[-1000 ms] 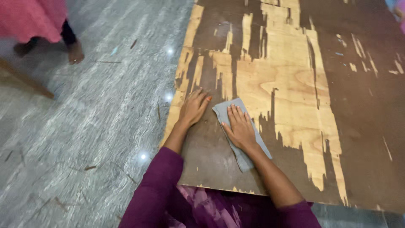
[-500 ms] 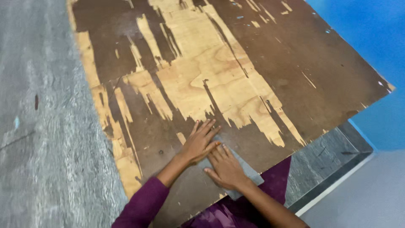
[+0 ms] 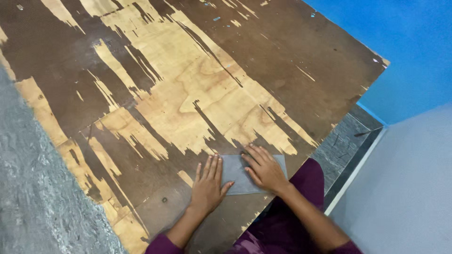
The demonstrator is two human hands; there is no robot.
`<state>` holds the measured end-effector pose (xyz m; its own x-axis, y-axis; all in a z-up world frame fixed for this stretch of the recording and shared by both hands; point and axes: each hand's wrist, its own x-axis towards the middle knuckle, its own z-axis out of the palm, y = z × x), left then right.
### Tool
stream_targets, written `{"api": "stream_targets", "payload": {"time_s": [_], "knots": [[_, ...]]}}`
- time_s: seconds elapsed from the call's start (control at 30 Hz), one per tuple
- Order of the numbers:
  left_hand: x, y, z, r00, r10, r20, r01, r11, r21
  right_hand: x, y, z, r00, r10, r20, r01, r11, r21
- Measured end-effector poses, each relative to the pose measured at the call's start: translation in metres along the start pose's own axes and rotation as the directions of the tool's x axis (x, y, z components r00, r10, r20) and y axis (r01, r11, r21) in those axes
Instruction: The person sits on the floor and uses a sanding block to smooth the surface of a large wooden board. They move the sanding block back and forth across the board, covering different areas to even out the surface.
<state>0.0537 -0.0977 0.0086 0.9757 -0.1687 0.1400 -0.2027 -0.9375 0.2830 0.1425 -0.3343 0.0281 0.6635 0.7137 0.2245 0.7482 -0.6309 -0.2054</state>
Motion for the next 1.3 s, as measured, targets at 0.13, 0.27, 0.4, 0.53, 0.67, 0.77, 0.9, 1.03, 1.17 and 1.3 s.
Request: {"api": "stream_targets", "payload": {"time_s": [0.13,0.27,0.4,0.53,0.67,0.77,0.9,1.03,1.17,1.3], "knots": [[-0.011,0.011,-0.005,0.995,-0.091,0.038,0.087,0.992,0.095,-0.050,-0.026,0.004,0.938,0.346,0.029,-0.347,0.938,0.026],[-0.005,0.024,0.007,0.993,-0.111,0.046,0.108,0.993,0.052,-0.053,-0.025,0.017,0.912,0.398,0.095,-0.380,0.910,-0.163],[0.024,0.024,0.021,0.978,-0.209,-0.028,0.210,0.977,0.041,-0.020,0.011,0.017,0.935,0.342,0.095,-0.334,0.938,-0.090],[0.048,0.021,0.030,0.949,-0.300,-0.092,0.307,0.949,0.067,0.023,0.039,0.021,0.935,0.325,0.142,-0.319,0.945,-0.066],[0.039,0.031,0.031,0.929,-0.330,-0.169,0.345,0.937,0.065,0.017,0.038,0.021,0.954,0.287,0.082,-0.283,0.957,-0.062],[0.010,0.049,0.031,0.926,-0.336,-0.170,0.352,0.933,0.076,-0.007,0.029,0.018,0.955,0.272,0.122,-0.267,0.962,-0.060],[-0.033,0.075,0.027,0.937,-0.313,-0.158,0.330,0.939,0.096,-0.052,0.015,0.008,0.963,0.190,0.192,-0.183,0.982,-0.054],[-0.068,0.094,0.019,0.950,-0.291,-0.109,0.300,0.952,0.069,-0.082,0.005,0.001,0.952,0.147,0.269,-0.129,0.988,-0.084],[-0.081,0.084,0.009,0.960,-0.256,-0.113,0.266,0.960,0.087,-0.082,0.004,0.003,0.919,0.200,0.338,-0.161,0.977,-0.140],[-0.083,0.062,0.007,0.916,-0.394,-0.070,0.397,0.917,0.040,-0.074,0.010,0.007,0.899,0.216,0.381,-0.197,0.976,-0.088]]}}
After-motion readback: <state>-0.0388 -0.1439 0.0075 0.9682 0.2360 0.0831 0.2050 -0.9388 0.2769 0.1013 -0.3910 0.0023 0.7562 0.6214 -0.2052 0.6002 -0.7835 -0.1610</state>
